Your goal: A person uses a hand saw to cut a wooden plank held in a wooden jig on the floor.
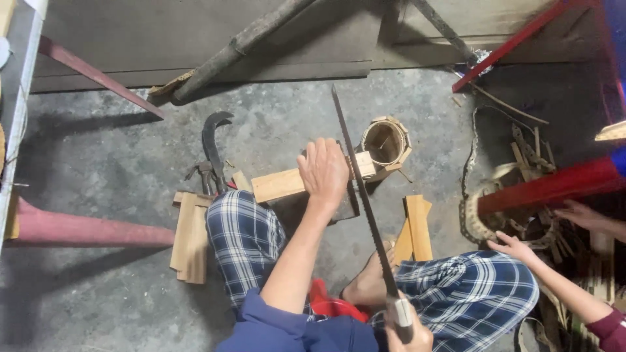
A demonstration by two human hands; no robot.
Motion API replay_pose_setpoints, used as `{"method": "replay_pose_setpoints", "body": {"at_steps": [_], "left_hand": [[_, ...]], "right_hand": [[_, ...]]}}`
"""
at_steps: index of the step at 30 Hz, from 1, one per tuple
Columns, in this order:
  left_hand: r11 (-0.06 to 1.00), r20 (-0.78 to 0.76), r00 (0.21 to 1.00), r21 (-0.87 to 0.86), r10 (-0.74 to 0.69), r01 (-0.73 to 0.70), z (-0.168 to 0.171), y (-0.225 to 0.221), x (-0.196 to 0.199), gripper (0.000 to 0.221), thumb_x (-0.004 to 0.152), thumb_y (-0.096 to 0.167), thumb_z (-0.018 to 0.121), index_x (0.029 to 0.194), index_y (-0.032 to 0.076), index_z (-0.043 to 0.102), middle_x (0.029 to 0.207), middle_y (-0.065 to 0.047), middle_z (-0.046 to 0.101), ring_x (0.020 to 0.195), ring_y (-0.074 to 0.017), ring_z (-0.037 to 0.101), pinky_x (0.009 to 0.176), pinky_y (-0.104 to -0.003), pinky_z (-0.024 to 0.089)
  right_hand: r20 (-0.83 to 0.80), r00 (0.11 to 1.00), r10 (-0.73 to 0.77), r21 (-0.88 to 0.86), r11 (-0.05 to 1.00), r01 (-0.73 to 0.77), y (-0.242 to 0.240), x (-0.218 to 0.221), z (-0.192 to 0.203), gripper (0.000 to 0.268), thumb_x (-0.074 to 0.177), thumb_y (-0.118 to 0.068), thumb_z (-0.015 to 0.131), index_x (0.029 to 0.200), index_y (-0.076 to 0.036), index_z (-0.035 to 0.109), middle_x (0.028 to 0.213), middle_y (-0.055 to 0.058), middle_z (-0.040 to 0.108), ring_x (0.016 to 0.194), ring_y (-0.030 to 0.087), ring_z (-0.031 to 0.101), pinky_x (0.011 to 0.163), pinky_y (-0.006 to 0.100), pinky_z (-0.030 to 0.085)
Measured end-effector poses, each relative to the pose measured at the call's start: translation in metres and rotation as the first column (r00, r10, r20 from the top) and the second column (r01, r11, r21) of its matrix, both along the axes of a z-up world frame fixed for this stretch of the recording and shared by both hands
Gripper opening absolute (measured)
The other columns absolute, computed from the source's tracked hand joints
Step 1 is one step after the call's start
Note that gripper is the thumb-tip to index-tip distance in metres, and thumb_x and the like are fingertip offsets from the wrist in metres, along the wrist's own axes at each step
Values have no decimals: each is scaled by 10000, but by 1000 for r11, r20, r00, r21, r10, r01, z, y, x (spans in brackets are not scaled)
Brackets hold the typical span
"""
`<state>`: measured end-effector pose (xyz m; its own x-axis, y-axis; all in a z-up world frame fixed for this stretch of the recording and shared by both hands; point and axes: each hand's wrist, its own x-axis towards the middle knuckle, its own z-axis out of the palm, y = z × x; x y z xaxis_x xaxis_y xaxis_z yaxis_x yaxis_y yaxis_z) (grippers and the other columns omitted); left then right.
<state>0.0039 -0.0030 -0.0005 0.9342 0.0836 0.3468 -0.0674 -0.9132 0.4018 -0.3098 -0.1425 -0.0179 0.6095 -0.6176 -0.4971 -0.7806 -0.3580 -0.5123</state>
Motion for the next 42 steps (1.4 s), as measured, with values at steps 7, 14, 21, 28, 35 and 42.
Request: {"method": "replay_pose_setpoints", "body": {"at_steps": [7, 14, 21, 28, 35, 42], "left_hand": [[1000, 72, 997, -11, 8, -7, 0, 6, -2, 250, 900, -5, 421, 705, 139, 484, 683, -39, 484, 676, -235, 412, 617, -397, 282], [1000, 35, 999, 14, -12, 12, -4, 3, -5, 219, 871, -14, 461, 717, 139, 487, 717, -57, 491, 707, -245, 410, 623, -398, 275], [1000, 27, 1000, -2, 1, -1, -3, 2, -6, 215, 884, -7, 456, 727, 132, 503, 725, -61, 506, 707, -248, 421, 628, -398, 277], [1000, 63, 998, 10, 0, 0, -1, 3, -4, 227, 875, -17, 477, 716, 144, 478, 695, -46, 468, 689, -227, 394, 622, -385, 264], [1000, 20, 1000, 1, 9, -9, 0, 4, 0, 245, 899, -4, 461, 709, 150, 484, 692, -30, 473, 696, -215, 385, 625, -379, 263], [1000, 6, 1000, 3, 1, -1, -2, 4, 0, 233, 961, 67, 438, 750, 150, 493, 742, -40, 469, 724, -226, 393, 643, -388, 280]], "right_hand": [[494, 831, 255, -15, 958, -285, 13, 75, -1, 377, 842, -165, 744, 1203, -53, 736, 750, 92, 763, 652, 166, 705, 645, 303, 598], [139, 990, -1, -70, 998, 10, -4, -10, -33, 574, 734, -262, 827, 1289, -376, 736, 636, 140, 642, 577, 225, 654, 715, 299, 536], [416, 887, 201, 68, 965, -251, 13, 70, 0, 339, 868, -206, 748, 1169, -49, 746, 738, 114, 721, 624, 182, 637, 599, 312, 538], [87, 996, 24, -86, 996, -17, 9, -3, 0, 578, 778, -322, 794, 1349, -334, 706, 713, 166, 706, 673, 297, 736, 751, 339, 554], [515, 821, 248, 1, 957, -291, 13, 75, -14, 178, 865, -176, 767, 954, -24, 737, 598, 65, 603, 514, 151, 513, 494, 317, 439], [190, 966, 172, -111, 982, -153, -12, -5, -54, 614, 785, -322, 790, 1380, -237, 661, 802, 170, 761, 740, 286, 773, 780, 347, 572]]}}
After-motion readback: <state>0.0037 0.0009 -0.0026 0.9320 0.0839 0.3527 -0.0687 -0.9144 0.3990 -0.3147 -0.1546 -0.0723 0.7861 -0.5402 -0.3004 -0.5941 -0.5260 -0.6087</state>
